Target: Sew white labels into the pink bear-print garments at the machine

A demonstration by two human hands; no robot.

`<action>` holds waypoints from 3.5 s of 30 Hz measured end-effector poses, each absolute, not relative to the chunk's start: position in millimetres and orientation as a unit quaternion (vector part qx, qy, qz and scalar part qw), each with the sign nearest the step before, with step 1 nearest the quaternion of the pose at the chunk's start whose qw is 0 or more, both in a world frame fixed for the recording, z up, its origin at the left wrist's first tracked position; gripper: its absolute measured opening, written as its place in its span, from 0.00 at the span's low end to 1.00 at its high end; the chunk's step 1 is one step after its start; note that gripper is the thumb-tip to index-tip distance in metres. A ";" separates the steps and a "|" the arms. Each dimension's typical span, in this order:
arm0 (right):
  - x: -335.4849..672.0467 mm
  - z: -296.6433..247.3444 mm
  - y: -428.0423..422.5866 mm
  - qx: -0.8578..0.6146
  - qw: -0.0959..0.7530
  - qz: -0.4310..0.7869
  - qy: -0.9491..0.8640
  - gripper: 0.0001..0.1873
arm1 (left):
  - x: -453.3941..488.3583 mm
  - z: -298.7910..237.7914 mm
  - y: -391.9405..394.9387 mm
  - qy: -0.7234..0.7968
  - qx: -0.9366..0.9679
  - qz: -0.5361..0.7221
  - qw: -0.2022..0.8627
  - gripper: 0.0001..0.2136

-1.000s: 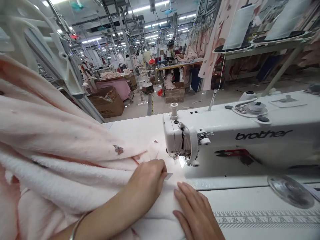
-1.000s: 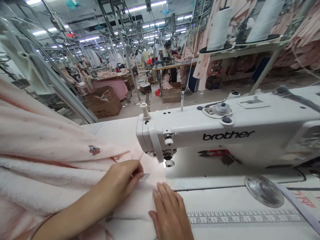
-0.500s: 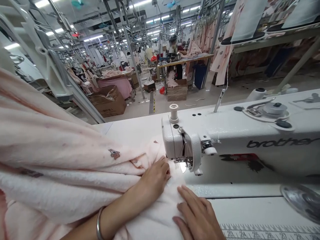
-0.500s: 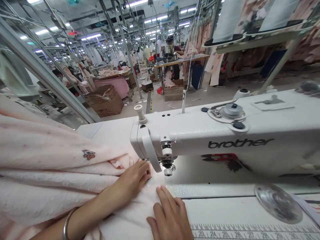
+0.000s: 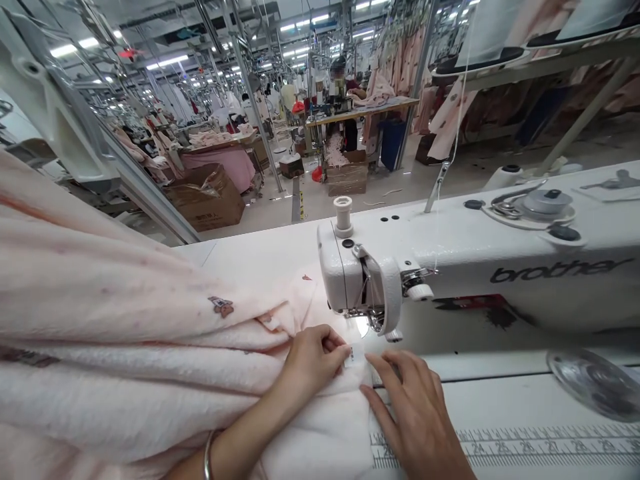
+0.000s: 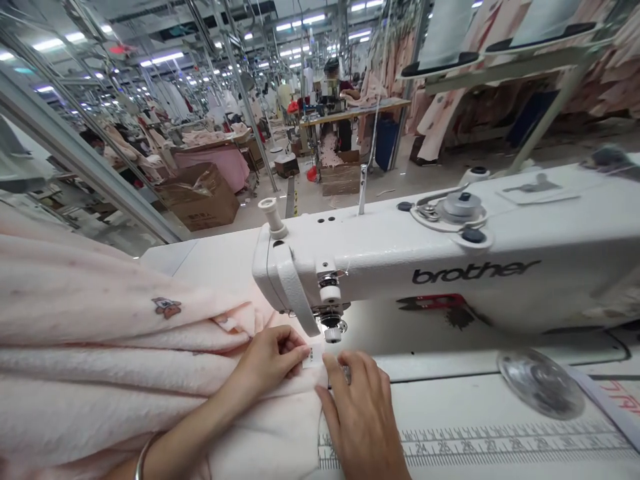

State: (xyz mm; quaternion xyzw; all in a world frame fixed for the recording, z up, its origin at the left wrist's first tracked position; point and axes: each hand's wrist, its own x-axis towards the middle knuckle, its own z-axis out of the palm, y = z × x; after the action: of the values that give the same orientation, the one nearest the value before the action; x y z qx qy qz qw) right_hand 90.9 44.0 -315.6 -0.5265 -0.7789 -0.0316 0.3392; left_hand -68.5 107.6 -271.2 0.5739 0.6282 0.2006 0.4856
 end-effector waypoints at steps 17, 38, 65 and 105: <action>94.3 -324.7 40.1 -0.514 0.339 -0.008 -0.788 0.14 | -66.3 -270.2 108.0 0.643 0.599 0.180 0.441 0.06; 96.5 -328.0 40.8 -0.515 0.332 0.006 -0.791 0.14 | -66.3 -276.0 107.3 0.652 0.622 0.164 0.402 0.05; 92.1 -319.3 43.1 -0.515 0.343 -0.027 -0.785 0.14 | -102.9 -254.8 63.5 0.313 0.949 0.019 0.017 0.24; 99.2 -316.4 115.0 -0.519 0.307 -0.079 -0.793 0.19 | -116.8 -264.9 96.1 0.310 0.946 0.032 0.092 0.23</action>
State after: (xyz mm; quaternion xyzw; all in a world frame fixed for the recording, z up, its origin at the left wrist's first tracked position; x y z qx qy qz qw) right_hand 99.2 115.0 -316.4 -0.5194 -0.7935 -0.0790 0.3072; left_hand -116.8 96.1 -264.9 0.9456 0.3102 0.0322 0.0925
